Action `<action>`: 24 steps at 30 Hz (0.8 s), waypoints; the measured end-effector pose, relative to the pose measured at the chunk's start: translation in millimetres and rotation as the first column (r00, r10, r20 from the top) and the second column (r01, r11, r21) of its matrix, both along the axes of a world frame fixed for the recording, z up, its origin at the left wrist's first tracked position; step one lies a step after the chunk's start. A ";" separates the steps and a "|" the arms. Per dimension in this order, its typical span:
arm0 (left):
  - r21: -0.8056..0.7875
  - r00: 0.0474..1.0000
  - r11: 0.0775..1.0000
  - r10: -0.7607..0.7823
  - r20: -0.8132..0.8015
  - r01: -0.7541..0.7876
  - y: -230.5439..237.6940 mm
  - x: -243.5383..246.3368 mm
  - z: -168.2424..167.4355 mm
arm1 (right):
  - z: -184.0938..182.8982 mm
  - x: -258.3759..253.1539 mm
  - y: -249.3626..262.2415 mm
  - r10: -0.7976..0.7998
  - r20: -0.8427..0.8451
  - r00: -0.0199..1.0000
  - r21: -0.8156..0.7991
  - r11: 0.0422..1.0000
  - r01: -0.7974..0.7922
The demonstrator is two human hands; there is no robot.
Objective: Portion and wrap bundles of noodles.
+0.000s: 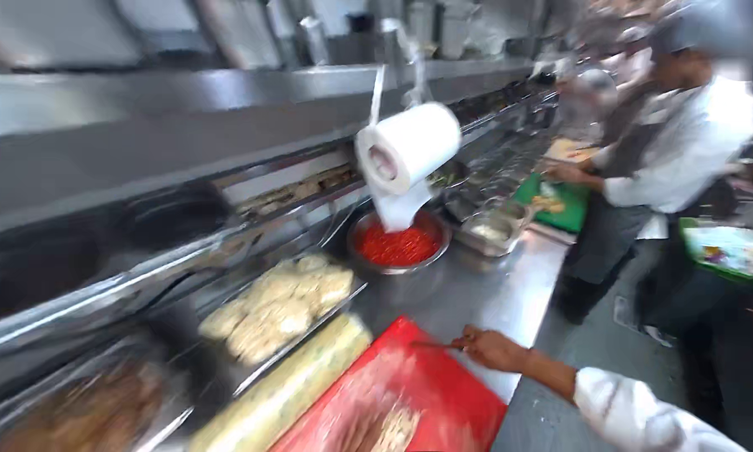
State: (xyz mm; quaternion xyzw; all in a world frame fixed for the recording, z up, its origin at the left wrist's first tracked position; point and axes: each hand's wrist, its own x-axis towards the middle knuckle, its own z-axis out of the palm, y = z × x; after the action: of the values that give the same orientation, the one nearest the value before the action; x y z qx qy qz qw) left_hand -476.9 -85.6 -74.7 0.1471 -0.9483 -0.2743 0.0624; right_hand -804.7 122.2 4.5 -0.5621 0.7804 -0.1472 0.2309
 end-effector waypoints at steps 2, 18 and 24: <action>0.004 0.998 0.999 0.049 -0.037 -0.049 11.6 2.1 -1.4 | 10.5 13.9 -29.5 0.123 0.053 0.991 -0.058 0.991 -0.120; 0.180 0.982 0.975 0.152 -0.108 -0.131 85.9 18.4 -8.7 | 21.5 136.8 -211.1 0.675 -0.020 0.737 0.191 0.727 -0.660; 0.327 0.969 0.943 0.130 -0.208 -0.056 87.2 18.8 -8.3 | 12.5 -44.6 -96.9 0.433 -0.160 0.887 0.217 0.892 -0.396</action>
State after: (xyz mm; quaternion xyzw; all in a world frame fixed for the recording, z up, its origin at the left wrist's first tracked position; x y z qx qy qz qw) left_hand -458.1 1.6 -83.0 0.1677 -0.8702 -0.4354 0.1586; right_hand -849.3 25.3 17.1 -0.7054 0.6713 0.0347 0.2250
